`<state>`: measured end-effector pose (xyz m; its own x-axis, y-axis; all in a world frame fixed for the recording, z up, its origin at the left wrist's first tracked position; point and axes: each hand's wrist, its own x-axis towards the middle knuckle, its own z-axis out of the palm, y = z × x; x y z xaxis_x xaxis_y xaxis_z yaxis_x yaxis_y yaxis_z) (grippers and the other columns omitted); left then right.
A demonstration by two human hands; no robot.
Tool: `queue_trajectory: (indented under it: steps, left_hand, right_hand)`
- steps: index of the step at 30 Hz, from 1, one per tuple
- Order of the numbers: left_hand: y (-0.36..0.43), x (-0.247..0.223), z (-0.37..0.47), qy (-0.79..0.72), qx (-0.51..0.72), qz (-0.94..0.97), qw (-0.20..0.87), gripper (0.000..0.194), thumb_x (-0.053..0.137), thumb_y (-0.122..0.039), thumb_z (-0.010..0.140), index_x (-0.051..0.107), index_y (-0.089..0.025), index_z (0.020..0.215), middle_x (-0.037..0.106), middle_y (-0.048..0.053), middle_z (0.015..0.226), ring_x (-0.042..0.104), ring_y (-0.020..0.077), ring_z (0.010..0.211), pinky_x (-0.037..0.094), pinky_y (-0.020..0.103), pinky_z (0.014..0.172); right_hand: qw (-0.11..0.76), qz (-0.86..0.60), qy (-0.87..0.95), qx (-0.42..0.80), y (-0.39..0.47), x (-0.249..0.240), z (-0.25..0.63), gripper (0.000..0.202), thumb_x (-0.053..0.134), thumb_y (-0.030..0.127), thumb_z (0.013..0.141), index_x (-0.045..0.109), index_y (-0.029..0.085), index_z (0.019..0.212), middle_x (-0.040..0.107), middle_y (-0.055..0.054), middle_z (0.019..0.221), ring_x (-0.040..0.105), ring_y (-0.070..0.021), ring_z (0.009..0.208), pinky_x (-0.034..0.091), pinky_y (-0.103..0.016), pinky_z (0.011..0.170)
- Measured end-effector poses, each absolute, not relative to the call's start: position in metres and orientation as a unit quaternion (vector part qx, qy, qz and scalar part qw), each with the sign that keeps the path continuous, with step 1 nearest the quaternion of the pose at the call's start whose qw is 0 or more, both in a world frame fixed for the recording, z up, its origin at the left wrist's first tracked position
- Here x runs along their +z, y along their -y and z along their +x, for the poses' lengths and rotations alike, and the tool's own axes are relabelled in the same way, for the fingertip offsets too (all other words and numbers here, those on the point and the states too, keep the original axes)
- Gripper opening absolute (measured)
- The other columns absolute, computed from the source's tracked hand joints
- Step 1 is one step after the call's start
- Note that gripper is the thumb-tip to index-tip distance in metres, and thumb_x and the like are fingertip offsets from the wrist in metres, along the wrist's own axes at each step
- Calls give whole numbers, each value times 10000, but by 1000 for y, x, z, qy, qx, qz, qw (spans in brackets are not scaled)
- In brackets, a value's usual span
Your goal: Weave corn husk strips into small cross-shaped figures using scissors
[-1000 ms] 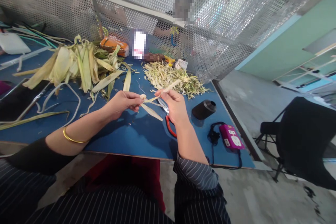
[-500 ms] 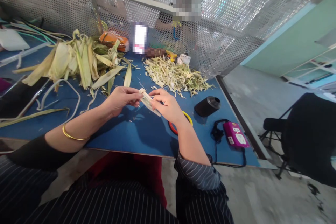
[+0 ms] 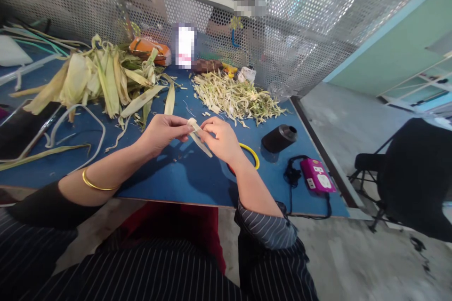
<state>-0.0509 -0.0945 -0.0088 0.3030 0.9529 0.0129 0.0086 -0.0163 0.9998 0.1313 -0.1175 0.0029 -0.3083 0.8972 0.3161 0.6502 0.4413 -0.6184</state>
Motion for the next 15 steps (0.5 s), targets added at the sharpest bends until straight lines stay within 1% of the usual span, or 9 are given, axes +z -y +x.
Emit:
queue_trajectory:
  steps: [2, 5, 8, 10, 12, 15]
  left_hand:
    - [95, -10, -51, -416, 420, 599, 540, 159, 695, -284, 679, 736, -140, 732, 644, 20, 590, 556, 96, 503, 431, 205, 505]
    - [96, -13, -51, -414, 390, 652, 501, 170, 660, -296, 703, 727, -142, 680, 623, 15, 552, 573, 110, 521, 394, 195, 484]
    - [97, -15, -50, -418, 350, 692, 473, 204, 632, -322, 722, 741, -150, 713, 621, 8, 541, 588, 121, 525, 380, 192, 473]
    - [97, -16, -50, -417, 335, 693, 484, 232, 630, -340, 722, 749, -147, 764, 631, 8, 559, 603, 130, 538, 398, 197, 486]
    - [97, -17, -50, -408, 328, 683, 510, 244, 636, -342, 715, 748, -139, 790, 642, 14, 586, 608, 131, 547, 425, 204, 509]
    - [98, -16, -50, -394, 303, 674, 547, 202, 645, -307, 701, 739, -138, 759, 648, 20, 614, 600, 116, 545, 460, 211, 540]
  right_hand:
    - [324, -499, 780, 192, 117, 2, 131, 279, 552, 284, 849, 602, 181, 594, 619, -44, 899, 576, -145, 789, 430, -299, 751]
    - [322, -500, 782, 186, 117, -1, 130, 293, 555, 310, 851, 601, 180, 592, 616, -41, 882, 570, -141, 772, 422, -290, 723]
    - [322, -504, 781, 177, 116, -4, 129, 312, 546, 365, 856, 582, 179, 608, 615, -34, 832, 560, -139, 746, 410, -289, 714]
    - [325, -526, 766, 175, 116, -4, 128, 277, 571, 400, 834, 584, 181, 665, 613, -22, 776, 550, -142, 721, 401, -287, 696]
    - [337, -544, 745, 189, 116, -3, 127, 226, 599, 399, 809, 597, 183, 744, 613, -9, 743, 544, -143, 708, 395, -280, 681]
    - [361, -530, 722, 260, 116, -1, 125, 186, 596, 359, 805, 606, 177, 769, 616, -3, 733, 537, -135, 703, 397, -270, 680]
